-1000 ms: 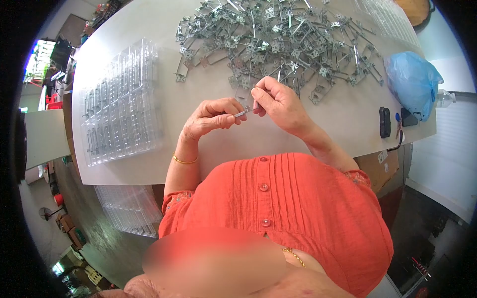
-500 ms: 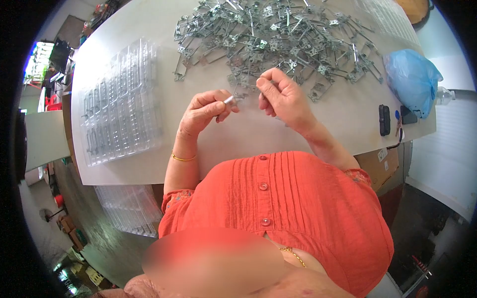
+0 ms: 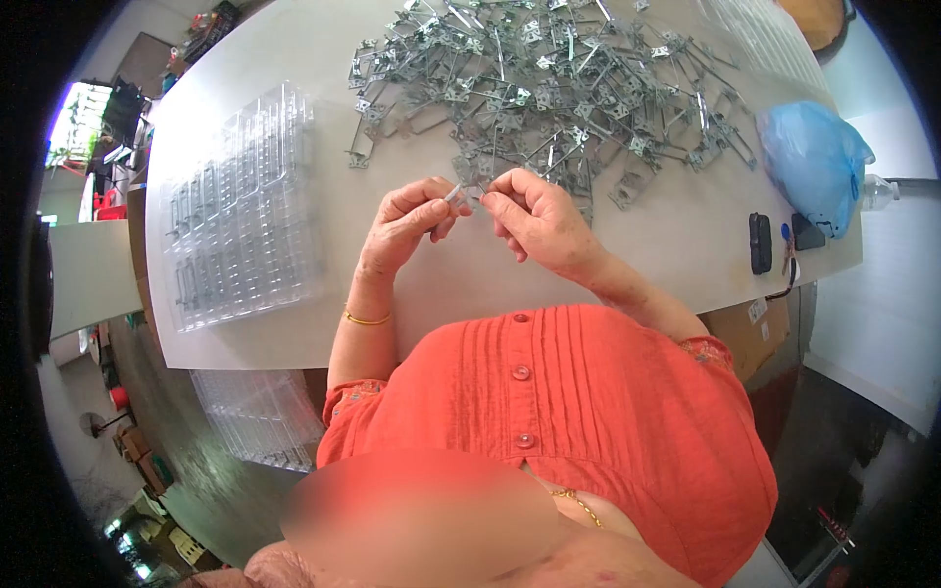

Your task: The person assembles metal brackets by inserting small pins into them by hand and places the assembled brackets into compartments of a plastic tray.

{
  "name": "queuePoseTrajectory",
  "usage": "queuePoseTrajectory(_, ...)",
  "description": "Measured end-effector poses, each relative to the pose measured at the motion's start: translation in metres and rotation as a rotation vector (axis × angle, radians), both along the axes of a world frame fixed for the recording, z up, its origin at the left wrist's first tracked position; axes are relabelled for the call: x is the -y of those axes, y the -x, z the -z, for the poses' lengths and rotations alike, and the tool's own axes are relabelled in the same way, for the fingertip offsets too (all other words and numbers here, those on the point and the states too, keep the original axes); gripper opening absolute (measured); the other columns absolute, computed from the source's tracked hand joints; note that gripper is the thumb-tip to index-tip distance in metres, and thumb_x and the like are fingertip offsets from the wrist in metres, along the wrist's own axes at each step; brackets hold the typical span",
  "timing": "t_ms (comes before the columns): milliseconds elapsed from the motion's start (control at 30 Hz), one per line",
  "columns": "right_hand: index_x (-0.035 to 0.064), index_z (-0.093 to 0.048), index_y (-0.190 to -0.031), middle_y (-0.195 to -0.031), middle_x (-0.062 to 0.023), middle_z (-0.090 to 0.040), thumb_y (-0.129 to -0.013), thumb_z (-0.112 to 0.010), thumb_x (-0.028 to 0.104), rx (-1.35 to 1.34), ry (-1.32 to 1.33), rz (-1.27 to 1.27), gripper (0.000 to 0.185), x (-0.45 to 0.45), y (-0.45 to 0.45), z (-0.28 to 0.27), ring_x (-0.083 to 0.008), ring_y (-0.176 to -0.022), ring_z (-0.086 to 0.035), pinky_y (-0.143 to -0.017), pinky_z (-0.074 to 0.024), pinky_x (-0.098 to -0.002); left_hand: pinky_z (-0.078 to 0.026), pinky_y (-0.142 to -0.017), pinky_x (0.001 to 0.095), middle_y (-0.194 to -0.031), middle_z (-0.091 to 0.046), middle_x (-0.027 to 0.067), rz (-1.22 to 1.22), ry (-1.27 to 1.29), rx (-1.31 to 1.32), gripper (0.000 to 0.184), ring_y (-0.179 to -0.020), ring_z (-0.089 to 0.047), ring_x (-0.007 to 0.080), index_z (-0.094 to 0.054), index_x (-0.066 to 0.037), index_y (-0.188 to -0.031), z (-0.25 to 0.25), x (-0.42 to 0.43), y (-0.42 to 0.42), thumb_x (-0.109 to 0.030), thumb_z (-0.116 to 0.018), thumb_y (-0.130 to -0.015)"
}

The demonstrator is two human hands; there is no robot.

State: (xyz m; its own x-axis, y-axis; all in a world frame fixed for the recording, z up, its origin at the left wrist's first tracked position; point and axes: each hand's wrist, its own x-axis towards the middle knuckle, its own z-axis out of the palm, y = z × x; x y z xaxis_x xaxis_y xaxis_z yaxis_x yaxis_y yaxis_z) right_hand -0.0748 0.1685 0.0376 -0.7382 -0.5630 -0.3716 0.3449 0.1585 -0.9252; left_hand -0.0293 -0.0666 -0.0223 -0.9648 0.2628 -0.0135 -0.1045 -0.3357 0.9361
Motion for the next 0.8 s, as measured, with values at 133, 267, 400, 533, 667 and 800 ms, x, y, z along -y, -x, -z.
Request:
queuePoseTrajectory(133, 0.0045, -0.061, -0.107, -0.078, 0.0006, -0.059, -0.107, -0.059, 0.025, 0.087, 0.069, 0.040, 0.021, 0.000, 0.000, 0.001, -0.0060, -0.060, -0.053, -0.051, -0.0455, -0.0235, -0.043, -0.064, 0.0245, -0.093, -0.064, 0.0027, 0.038, 0.110, 0.004, 0.018, -0.073, -0.053, 0.0081, -0.072, 0.000, -0.098, -0.006, -0.002, -0.001, -0.017, -0.066, -0.100)
queuePoseTrajectory(267, 0.0042, -0.061, -0.104, -0.078, 0.0004, -0.059, -0.106, -0.059, 0.023, 0.189, 0.109, 0.021, 0.019, 0.000, -0.001, -0.004, -0.0071, -0.060, -0.054, -0.051, -0.0462, -0.0248, -0.043, -0.066, 0.0240, -0.092, -0.063, -0.0003, 0.018, 0.170, 0.001, 0.017, -0.076, -0.053, 0.0069, -0.072, -0.001, -0.100, -0.012, -0.002, -0.002, -0.017, -0.065, -0.100)
queuePoseTrajectory(400, 0.0047, -0.061, -0.103, -0.077, 0.0006, -0.060, -0.105, -0.060, 0.020, -0.018, -0.011, -0.014, 0.016, -0.006, 0.000, -0.003, -0.0072, -0.062, -0.054, -0.054, -0.0459, -0.0243, -0.044, -0.067, 0.0240, -0.091, -0.065, -0.0022, 0.010, 0.173, 0.024, 0.020, -0.076, -0.054, 0.0057, -0.073, -0.003, -0.102, -0.005, 0.002, -0.003, -0.022, -0.066, -0.101)
queuePoseTrajectory(533, 0.0050, -0.063, -0.103, -0.093, -0.0037, -0.064, -0.102, -0.064, 0.012, -0.467, -0.042, 0.051, 0.008, -0.012, 0.000, 0.002, -0.0082, -0.072, -0.055, -0.065, -0.0468, -0.0239, -0.045, -0.065, 0.0244, -0.090, -0.067, -0.0017, 0.024, 0.156, 0.025, 0.025, -0.075, -0.054, 0.0059, -0.074, -0.003, -0.103, -0.003, 0.001, -0.003, -0.028, -0.067, -0.102)
queuePoseTrajectory(667, 0.0045, -0.065, -0.102, -0.121, -0.0106, -0.062, -0.096, -0.070, 0.004, -0.850, -0.020, -0.018, 0.008, -0.015, 0.004, 0.000, -0.0112, -0.081, -0.058, -0.071, -0.0491, -0.0259, -0.046, -0.063, 0.0257, -0.087, -0.069, 0.0013, 0.108, 0.096, 0.022, 0.027, -0.072, -0.055, 0.0076, -0.073, -0.002, -0.100, -0.006, 0.001, -0.001, -0.028, -0.067, -0.102)
queuePoseTrajectory(800, 0.0033, -0.068, -0.101, -0.123, -0.0115, -0.064, -0.095, -0.070, 0.003, -0.790, 0.000, -0.109, 0.006, -0.016, -0.003, -0.004, -0.0131, -0.084, -0.062, -0.071, -0.0517, -0.0278, -0.046, -0.062, 0.0263, -0.090, -0.072, 0.0038, 0.141, 0.024, 0.037, 0.025, -0.071, -0.056, 0.0084, -0.071, -0.002, -0.098, -0.014, -0.007, -0.003, -0.026, -0.067, -0.102)
